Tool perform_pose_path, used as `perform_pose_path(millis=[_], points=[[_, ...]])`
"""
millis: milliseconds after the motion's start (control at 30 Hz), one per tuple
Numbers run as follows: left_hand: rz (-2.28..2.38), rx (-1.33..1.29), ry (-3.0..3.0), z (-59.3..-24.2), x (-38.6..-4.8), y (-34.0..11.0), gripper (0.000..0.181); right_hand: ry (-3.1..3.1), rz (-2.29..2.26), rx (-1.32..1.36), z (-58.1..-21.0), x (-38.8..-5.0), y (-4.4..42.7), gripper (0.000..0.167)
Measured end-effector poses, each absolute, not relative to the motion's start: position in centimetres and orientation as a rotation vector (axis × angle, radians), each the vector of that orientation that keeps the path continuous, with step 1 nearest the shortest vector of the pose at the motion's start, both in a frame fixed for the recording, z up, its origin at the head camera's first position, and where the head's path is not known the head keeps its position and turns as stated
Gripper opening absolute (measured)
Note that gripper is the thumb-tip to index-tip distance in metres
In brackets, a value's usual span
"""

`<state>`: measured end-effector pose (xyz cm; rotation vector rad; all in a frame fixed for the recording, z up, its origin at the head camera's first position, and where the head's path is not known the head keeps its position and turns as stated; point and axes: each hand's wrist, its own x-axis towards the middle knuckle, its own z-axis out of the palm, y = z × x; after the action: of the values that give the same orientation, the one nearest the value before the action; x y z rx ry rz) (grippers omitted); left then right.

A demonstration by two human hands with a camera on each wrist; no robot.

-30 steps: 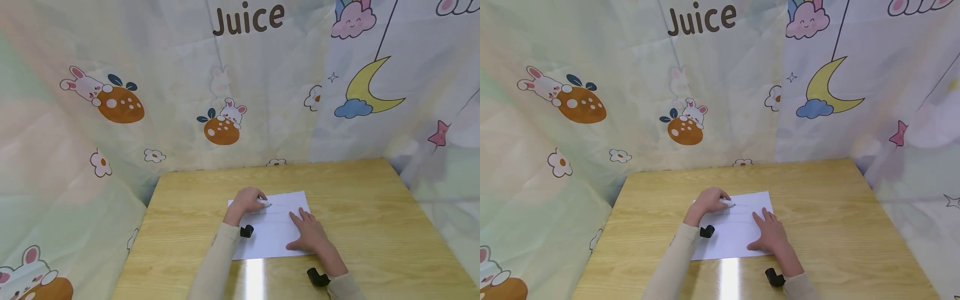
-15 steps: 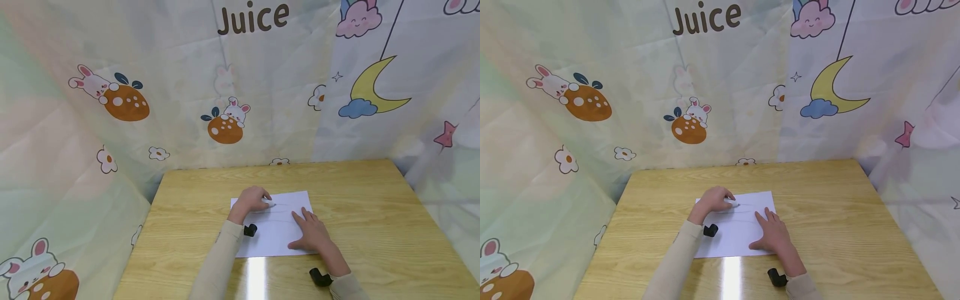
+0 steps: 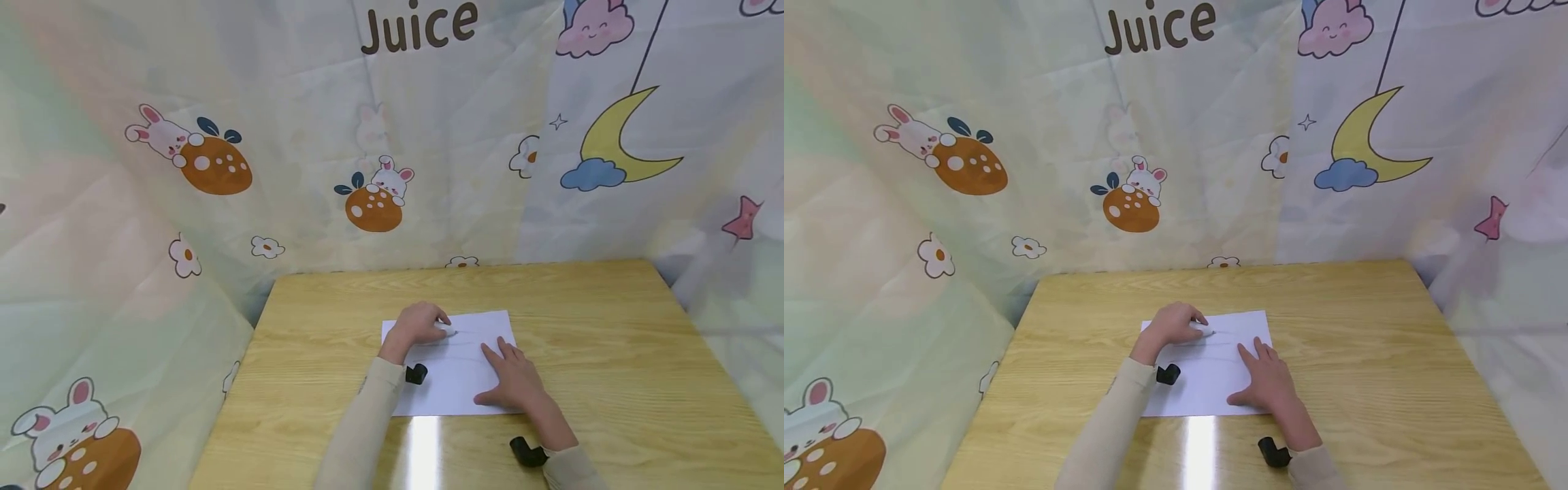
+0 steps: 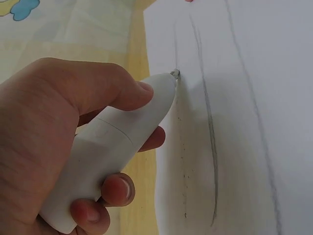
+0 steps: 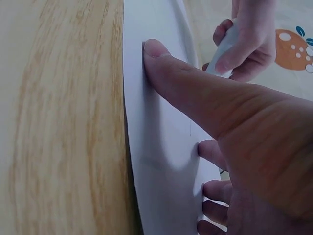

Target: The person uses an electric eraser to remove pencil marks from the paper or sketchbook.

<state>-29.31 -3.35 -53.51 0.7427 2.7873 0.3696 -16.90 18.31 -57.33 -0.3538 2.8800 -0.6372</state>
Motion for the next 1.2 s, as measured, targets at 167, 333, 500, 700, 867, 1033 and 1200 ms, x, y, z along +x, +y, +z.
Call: perform_pose_path(millis=[167, 333, 500, 700, 867, 1033, 1200], points=[[0.367, 0.763, 2.767, -53.3, -29.65, -2.82, 0.022, 2.857, -0.651, -0.34, -56.92, -17.05, 18.48, 0.108], [0.387, 0.734, 2.788, -53.35, -29.63, -3.18, 0.022, 2.869, -0.648, -0.333, -57.04, -17.03, 18.53, 0.109], [0.357, 0.781, 2.786, -53.41, -29.52, -3.05, 0.023, 2.881, -0.638, -0.34, -57.09, -16.89, 18.72, 0.11], [0.339, 0.801, 2.781, -53.29, -29.38, -2.76, 0.023, 2.897, -0.665, -0.366, -57.05, -16.8, 18.67, 0.107], [0.289, 0.769, 2.802, -53.47, -29.51, -3.11, 0.023, 2.884, -0.642, -0.356, -57.32, -16.84, 18.86, 0.109], [0.325, 0.787, 2.817, -53.33, -29.86, -2.92, 0.023, 2.916, -0.653, -0.373, -57.39, -17.24, 18.88, 0.108], [0.347, 0.819, 2.783, -52.99, -30.01, -2.61, 0.021, 2.893, -0.614, -0.37, -57.42, -17.42, 18.86, 0.11]])
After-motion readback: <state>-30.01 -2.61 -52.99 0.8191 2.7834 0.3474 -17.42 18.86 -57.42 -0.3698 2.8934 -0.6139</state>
